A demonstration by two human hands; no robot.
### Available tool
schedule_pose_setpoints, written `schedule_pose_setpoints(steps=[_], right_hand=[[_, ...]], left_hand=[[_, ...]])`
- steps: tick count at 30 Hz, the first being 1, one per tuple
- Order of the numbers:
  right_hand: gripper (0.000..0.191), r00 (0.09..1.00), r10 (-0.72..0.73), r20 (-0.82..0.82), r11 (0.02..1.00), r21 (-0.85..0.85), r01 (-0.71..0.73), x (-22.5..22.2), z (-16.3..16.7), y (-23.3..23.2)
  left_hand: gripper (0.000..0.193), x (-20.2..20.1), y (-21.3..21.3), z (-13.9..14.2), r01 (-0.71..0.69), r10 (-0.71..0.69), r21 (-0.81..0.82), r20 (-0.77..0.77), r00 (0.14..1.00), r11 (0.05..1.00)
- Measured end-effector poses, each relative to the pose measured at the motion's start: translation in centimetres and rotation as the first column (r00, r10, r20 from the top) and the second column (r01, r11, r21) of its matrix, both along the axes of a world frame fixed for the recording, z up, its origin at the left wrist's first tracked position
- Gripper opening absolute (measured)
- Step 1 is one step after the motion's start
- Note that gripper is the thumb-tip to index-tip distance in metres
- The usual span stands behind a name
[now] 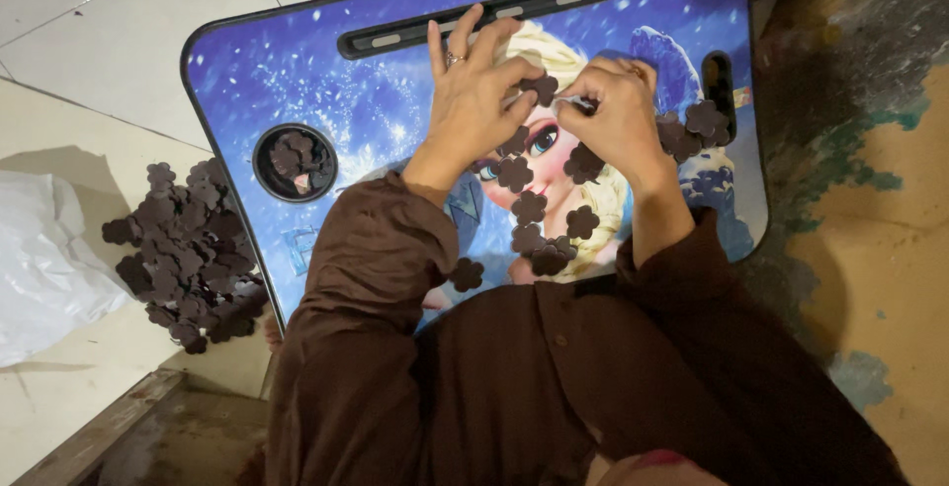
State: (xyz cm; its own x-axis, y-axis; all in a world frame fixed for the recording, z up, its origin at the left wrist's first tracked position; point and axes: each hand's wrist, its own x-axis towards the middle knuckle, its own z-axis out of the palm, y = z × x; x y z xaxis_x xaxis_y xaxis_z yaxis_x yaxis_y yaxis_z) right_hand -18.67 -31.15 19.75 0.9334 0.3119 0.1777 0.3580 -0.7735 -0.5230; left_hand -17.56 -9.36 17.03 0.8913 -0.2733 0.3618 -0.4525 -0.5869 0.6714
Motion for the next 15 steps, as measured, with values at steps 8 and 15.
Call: schedule_pose_setpoints(steps=[8, 15], right_hand=[[0.008, 0.990, 0.011, 0.142, 1.000, 0.022, -0.014, 0.2, -0.4, 1.2], [0.011, 0.992, -0.007, 0.123, 0.999, -0.051, 0.014, -0.3, 0.1, 1.3]], left_hand=[[0.021, 0.3, -0.1, -0.4, 0.013, -0.013, 0.011, -0.017, 1.000, 1.000], [0.021, -0.1, 0.4, 0.2, -0.005, 0.005, 0.005, -0.014, 1.000, 1.000]])
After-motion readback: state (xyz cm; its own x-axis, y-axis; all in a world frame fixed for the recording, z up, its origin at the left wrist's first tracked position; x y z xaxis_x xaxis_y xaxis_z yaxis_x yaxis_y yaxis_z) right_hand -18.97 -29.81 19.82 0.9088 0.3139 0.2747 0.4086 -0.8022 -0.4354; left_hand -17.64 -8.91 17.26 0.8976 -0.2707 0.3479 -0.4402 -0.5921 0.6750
